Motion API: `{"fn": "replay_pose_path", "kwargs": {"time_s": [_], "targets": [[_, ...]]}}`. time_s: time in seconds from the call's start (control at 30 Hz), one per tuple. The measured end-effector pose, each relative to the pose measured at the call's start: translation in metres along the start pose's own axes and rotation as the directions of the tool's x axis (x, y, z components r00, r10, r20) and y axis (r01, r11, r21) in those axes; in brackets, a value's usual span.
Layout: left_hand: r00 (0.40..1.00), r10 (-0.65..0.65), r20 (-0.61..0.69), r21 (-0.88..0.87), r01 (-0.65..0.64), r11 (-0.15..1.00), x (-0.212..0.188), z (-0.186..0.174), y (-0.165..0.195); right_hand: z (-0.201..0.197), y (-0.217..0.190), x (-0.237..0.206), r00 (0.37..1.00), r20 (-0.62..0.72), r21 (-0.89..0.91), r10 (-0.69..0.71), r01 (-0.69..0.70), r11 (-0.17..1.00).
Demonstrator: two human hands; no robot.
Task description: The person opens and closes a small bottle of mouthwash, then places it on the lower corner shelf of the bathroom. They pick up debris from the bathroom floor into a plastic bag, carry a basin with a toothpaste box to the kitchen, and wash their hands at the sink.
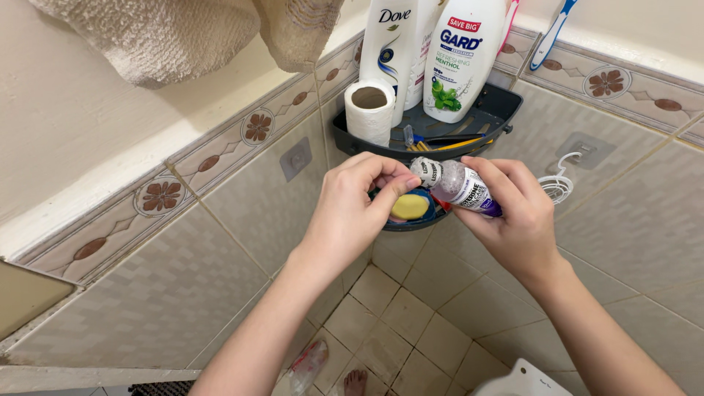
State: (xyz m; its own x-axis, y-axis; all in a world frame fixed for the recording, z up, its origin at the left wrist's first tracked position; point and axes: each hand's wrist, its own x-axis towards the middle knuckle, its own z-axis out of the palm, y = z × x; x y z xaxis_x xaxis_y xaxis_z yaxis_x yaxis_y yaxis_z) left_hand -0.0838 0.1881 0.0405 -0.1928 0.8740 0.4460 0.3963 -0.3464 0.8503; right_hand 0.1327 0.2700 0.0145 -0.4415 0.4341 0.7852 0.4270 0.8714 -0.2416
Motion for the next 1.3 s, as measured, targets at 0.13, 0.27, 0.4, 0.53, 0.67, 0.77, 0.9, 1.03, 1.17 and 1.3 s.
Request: {"fn": "replay_pose_path", "kwargs": {"time_s": [0.13, 0.27, 0.4, 0.53, 0.67, 0.77, 0.9, 1.03, 1.17, 1.3], "targets": [[0.995, -0.088, 0.042, 0.024, 0.087, 0.996, 0.005, 0.0, -0.004, -0.006, -0.001, 0.0, 0.997, 0.051, -0.111, -0.055, 0.061, 0.992], [0.996, -0.088, 0.025, 0.061, 0.086, 0.994, 0.005, 0.008, -0.011, -0.007, -0.01, -0.001, 0.996, 0.069, -0.241, -0.058, 0.073, 0.968], [0.991, 0.091, -0.103, 0.154, -0.075, 0.985, 0.001, 0.02, -0.021, -0.006, -0.017, -0.003, 0.998, 0.056, -0.302, -0.028, 0.043, 0.952], [0.977, -0.199, -0.07, -0.028, 0.198, 0.98, 0.003, 0.026, -0.025, -0.004, -0.015, -0.007, 0.991, 0.119, -0.377, -0.065, 0.106, 0.92], [0.984, -0.176, -0.037, -0.349, 0.152, 0.925, 0.027, 0.013, -0.029, 0.007, -0.008, -0.019, 0.958, 0.277, -0.366, -0.079, 0.181, 0.913], [0.993, -0.116, -0.022, -0.363, 0.101, 0.926, 0.046, 0.0, -0.041, 0.015, -0.001, -0.03, 0.964, 0.268, -0.227, 0.009, 0.054, 0.972], [0.98, -0.2, -0.012, -0.083, 0.198, 0.977, 0.036, 0.005, -0.067, 0.018, 0.008, -0.045, 0.955, 0.282, 0.154, 0.094, -0.142, 0.978], [0.981, -0.17, 0.098, -0.516, 0.196, 0.834, 0.019, 0.012, -0.081, 0.021, 0.014, -0.059, 0.935, 0.299, 0.472, 0.189, -0.317, 0.823], [0.95, -0.232, 0.207, -0.536, 0.309, 0.786, 0.004, 0.007, -0.07, 0.025, 0.02, -0.067, 0.861, 0.373, 0.639, 0.346, -0.509, 0.577], [0.967, -0.198, 0.16, -0.471, 0.251, 0.846, -0.012, 0.014, -0.044, 0.025, 0.025, -0.071, 0.776, 0.453, 0.685, 0.439, -0.618, 0.386]]}}
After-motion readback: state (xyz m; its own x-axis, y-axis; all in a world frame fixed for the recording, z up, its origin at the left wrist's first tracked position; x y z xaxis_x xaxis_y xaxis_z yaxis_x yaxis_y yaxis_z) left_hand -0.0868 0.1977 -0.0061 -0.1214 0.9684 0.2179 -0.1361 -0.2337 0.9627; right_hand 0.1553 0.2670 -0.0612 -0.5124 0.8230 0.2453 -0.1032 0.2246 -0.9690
